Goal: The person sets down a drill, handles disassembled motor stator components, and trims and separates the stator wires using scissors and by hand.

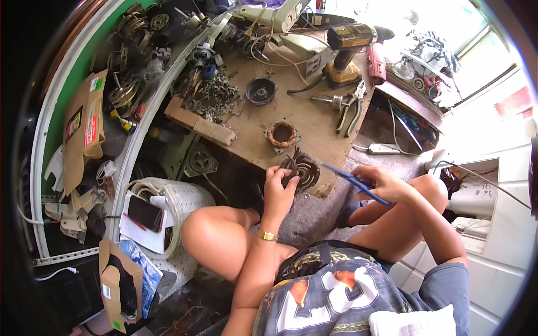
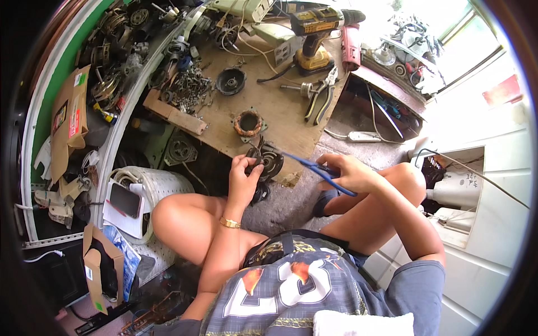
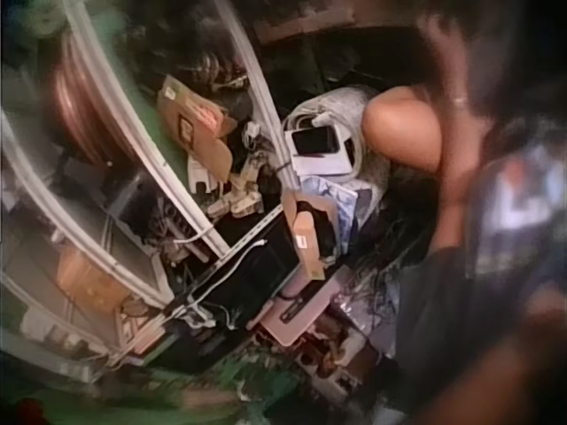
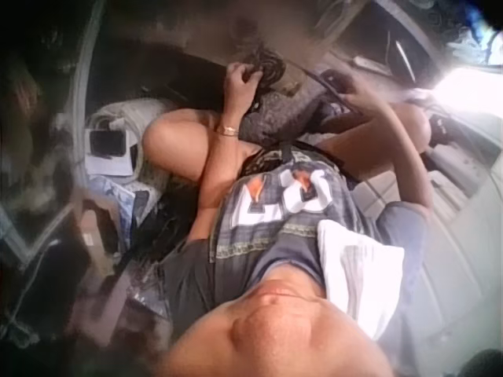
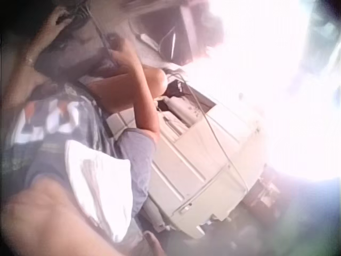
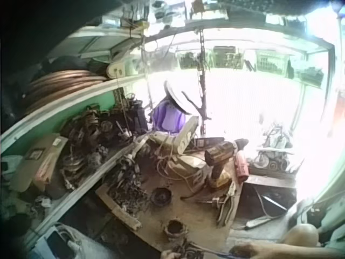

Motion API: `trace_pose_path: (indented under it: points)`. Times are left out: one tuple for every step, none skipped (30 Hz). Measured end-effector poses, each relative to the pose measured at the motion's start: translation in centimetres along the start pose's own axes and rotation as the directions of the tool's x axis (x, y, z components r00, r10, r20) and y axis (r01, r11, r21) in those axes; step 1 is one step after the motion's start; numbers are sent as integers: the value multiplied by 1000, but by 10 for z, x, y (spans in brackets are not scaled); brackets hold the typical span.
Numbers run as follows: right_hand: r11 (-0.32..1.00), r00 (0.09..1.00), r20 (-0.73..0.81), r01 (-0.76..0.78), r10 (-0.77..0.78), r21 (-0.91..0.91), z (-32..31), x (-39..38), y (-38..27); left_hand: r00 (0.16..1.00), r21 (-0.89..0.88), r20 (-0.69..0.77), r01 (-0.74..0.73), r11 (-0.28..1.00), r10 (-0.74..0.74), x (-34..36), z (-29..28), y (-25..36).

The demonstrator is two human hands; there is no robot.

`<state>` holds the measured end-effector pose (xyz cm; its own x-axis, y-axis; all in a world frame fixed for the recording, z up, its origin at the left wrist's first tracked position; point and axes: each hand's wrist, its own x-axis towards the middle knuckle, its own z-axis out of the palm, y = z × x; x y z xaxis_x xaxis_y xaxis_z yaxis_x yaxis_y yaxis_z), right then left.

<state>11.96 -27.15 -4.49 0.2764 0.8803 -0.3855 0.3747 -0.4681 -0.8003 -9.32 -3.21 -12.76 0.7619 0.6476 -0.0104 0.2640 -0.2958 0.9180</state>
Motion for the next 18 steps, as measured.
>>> trace_pose_path:
  points:
    - [993, 1000, 20, -14, 16, -115, -3, 2, -10, 999, 21, -29, -21, 1000, 22, -2, 0, 0]
    - [993, 1000, 17, -12, 15, -121, -4, 4, -15, 997, 43, -57, -41, 998, 43, -4, 1, -1]
    - [984, 999, 33, -19, 26, -175, -5, 4, -19, 996, 44, -68, -51, 998, 54, -6, 3, -2]
    - [973, 998, 52, -24, 37, -229, -6, 5, -25, 996, 41, -74, -52, 998, 55, -7, 4, -1]
    - [967, 995, 70, -54, 73, -248, -10, 5, -36, 993, 32, -91, -68, 997, 71, -8, 5, 0]
    - [966, 995, 73, -51, 71, -253, -11, 6, -40, 990, 23, -108, -84, 996, 86, -9, 5, 0]
    - [954, 995, 55, -61, 80, -294, -12, 6, -44, 990, 18, -111, -86, 996, 87, -10, 6, 0]
    - [940, 995, 37, -71, 88, -334, -12, 7, -45, 990, 15, -112, -85, 996, 86, -10, 6, 0]
    - [939, 995, 38, -72, 90, -337, -13, 10, -46, 993, 13, -98, -70, 997, 71, -10, 5, 0]
    - [939, 994, 41, -79, 99, -336, -14, 13, -45, 995, 11, -82, -54, 998, 55, -10, 4, 2]
    - [939, 993, 44, -87, 108, -334, -14, 16, -44, 995, 8, -83, -52, 999, 53, -9, 4, 3]
    - [938, 993, 46, -88, 110, -336, -14, 18, -43, 995, 5, -85, -60, 998, 60, -8, 5, 5]
    - [946, 993, 57, -83, 106, -314, -13, 20, -41, 993, 3, -91, -69, 998, 69, -8, 5, 6]
    - [953, 992, 69, -78, 102, -291, -14, 22, -41, 993, 2, -94, -67, 998, 67, -7, 5, 7]
    - [953, 992, 72, -76, 102, -294, -14, 25, -42, 994, 5, -90, -64, 998, 64, -7, 4, 9]
    - [957, 989, 87, -87, 116, -278, -14, 27, -42, 995, 8, -85, -59, 998, 59, -8, 4, 8]
    - [960, 986, 103, -99, 130, -261, -14, 29, -43, 995, 8, -88, -56, 998, 57, -8, 4, 8]
    - [960, 986, 107, -97, 129, -263, -15, 31, -42, 994, 13, -91, -60, 998, 61, -8, 4, 7]
